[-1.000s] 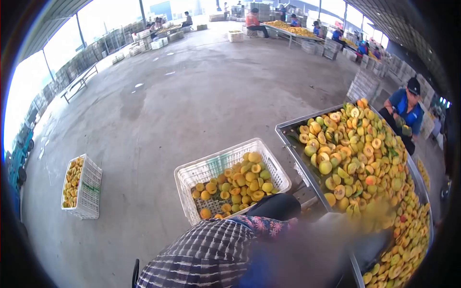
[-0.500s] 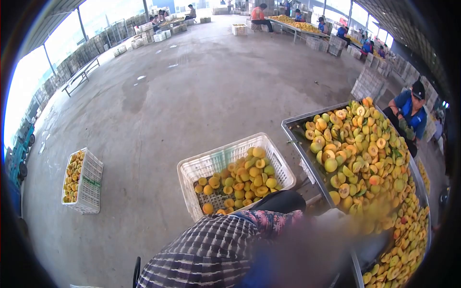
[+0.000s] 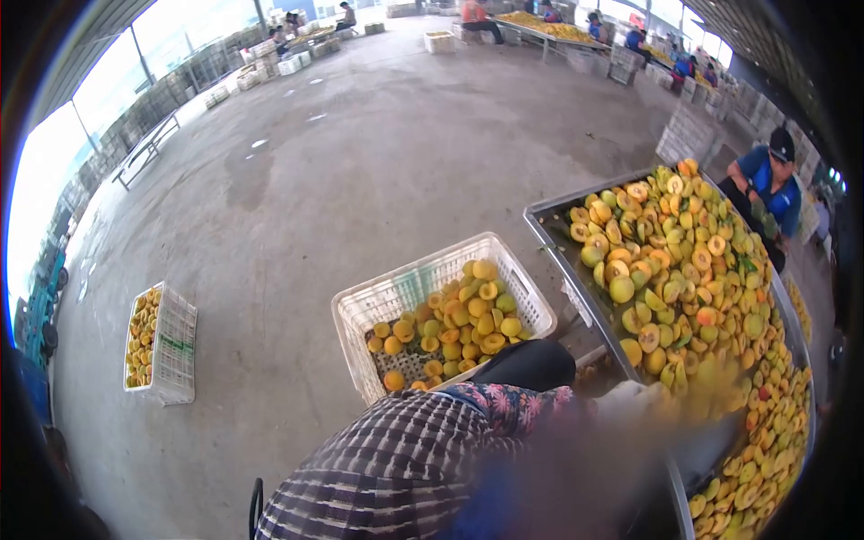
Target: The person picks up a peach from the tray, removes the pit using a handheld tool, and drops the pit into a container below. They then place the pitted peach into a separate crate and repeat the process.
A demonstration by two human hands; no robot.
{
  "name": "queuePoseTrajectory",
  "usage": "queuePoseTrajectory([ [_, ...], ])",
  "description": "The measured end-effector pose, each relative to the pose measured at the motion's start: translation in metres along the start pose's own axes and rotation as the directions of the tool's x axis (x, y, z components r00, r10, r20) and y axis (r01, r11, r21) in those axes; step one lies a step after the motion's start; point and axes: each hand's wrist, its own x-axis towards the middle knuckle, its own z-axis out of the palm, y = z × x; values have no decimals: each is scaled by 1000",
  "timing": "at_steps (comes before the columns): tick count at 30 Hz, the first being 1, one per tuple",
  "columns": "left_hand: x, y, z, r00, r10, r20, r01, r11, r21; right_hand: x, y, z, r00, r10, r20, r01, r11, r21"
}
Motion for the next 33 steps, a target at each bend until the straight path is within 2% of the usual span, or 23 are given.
queuePoseTrajectory([
  [2, 8, -17, 9, 955, -275, -112, 268, 960, -79, 2, -1, 1, 998, 51, 30, -45, 986, -163],
  [4, 6, -17, 9, 944, -327, -36, 324, 943, -72, 0, -5, 1, 988, 153, 22, -146, 970, -192],
  [5, 7, -9, 5, 943, -332, 20, 333, 943, -32, 4, -23, 15, 985, 174, -7, -163, 937, 309],
  [6, 9, -3, 3, 939, -338, 62, 338, 941, 7, -3, -53, 3, 998, 41, -52, -53, 968, -246],
  [7, 12, -8, -1, 923, -369, 108, 355, 926, 130, -2, -45, 8, 977, -178, -119, 142, 955, -259],
  [8, 12, -11, 2, 937, -335, 98, 314, 932, 179, -6, -38, 10, 982, -133, -134, 100, 969, -227],
  [9, 12, -9, 3, 925, -374, 68, 360, 919, 162, -7, -26, 17, 987, -54, -150, 58, 998, 17],
  [10, 11, -19, 3, 949, -312, 50, 306, 947, 96, -8, -14, 25, 986, 24, -166, 20, 965, 262],
  [12, 8, -21, 4, 959, -281, 40, 280, 959, 41, -10, -37, 17, 989, -2, -145, 5, 1000, 19],
  [15, 5, -25, 6, 937, -340, 76, 342, 940, -11, -12, -35, 16, 973, -142, -179, 95, 964, -250],
  [18, 3, -27, 4, 922, -368, 121, 380, 920, -92, -18, -49, 16, 990, 98, -100, -87, 990, 109],
  [19, -1, -27, 7, 898, -435, 60, 439, 886, -149, -18, -39, 15, 996, 76, -39, -70, 990, 126],
  [22, -1, -26, 8, 911, -402, 96, 413, 879, -240, -16, -58, 23, 990, -17, -137, 32, 994, 104],
  [23, 2, -21, 9, 903, -412, 126, 430, 863, -265, -13, -61, 23, 989, -15, -145, 37, 988, 151],
  [24, 4, -14, 11, 896, -422, 135, 443, 852, -278, -12, -59, 21, 991, 94, -96, -61, 952, 301],
  [26, 9, 0, 17, 887, -435, 154, 461, 833, -306, -6, -56, 17, 962, 269, 49, -250, 792, 558],
  [27, 11, -3, 13, 884, -414, 217, 465, 821, -330, -7, -89, -2, 876, 427, 224, -459, 599, 656],
  [30, 12, -3, 9, 823, -495, 280, 568, 722, -395, -15, -89, -19, 841, 307, 445, -527, 283, 801],
  [31, 12, -3, 7, 824, -504, 258, 565, 701, -435, -19, -87, -23, 844, 270, 463, -525, 236, 818],
  [33, 12, -6, 2, 828, -518, 214, 547, 662, -513, -22, -81, -27, 843, 350, 408, -516, 313, 797],
])
